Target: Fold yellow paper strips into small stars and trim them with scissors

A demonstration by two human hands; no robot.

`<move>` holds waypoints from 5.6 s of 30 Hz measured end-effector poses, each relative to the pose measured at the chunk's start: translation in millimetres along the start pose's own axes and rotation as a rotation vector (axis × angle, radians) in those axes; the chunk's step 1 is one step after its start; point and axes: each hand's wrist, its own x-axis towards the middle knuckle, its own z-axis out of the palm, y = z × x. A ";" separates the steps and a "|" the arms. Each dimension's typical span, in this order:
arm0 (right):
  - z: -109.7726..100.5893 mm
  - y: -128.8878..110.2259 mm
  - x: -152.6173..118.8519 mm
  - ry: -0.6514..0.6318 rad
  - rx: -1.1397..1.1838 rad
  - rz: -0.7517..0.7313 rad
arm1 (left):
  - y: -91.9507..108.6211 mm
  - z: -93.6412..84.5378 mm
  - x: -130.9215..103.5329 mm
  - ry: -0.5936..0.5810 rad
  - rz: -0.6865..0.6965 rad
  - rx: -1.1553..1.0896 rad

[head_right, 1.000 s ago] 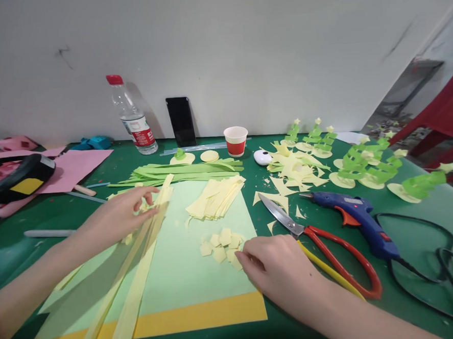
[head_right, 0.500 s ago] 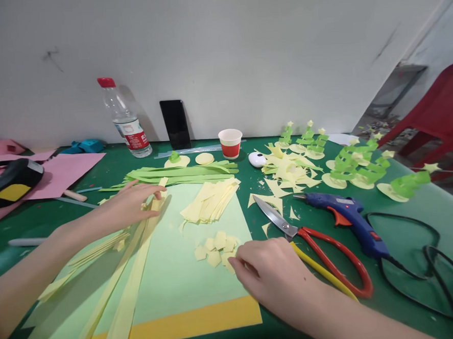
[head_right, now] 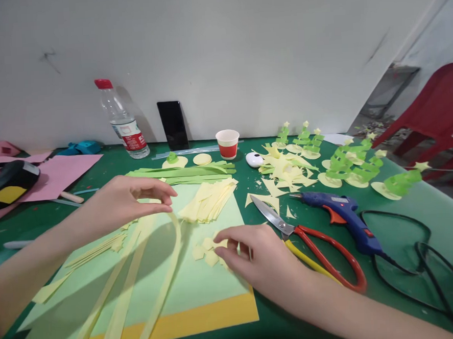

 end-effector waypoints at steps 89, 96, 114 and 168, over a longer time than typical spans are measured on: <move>-15.8 -12.9 -6.5 0.001 0.716 -0.118 | 53.6 66.4 -21.6 -0.086 0.011 -0.642; -12.8 -12.2 -1.3 0.009 0.730 -0.128 | 54.5 68.2 -21.7 -0.109 0.067 -0.545; -10.4 -10.7 -6.3 0.150 0.677 -0.189 | 56.3 71.4 -25.5 -0.194 -0.001 -0.847; -16.3 -18.8 -6.5 0.296 0.529 -0.171 | 57.6 64.5 -29.5 -0.091 0.319 -0.332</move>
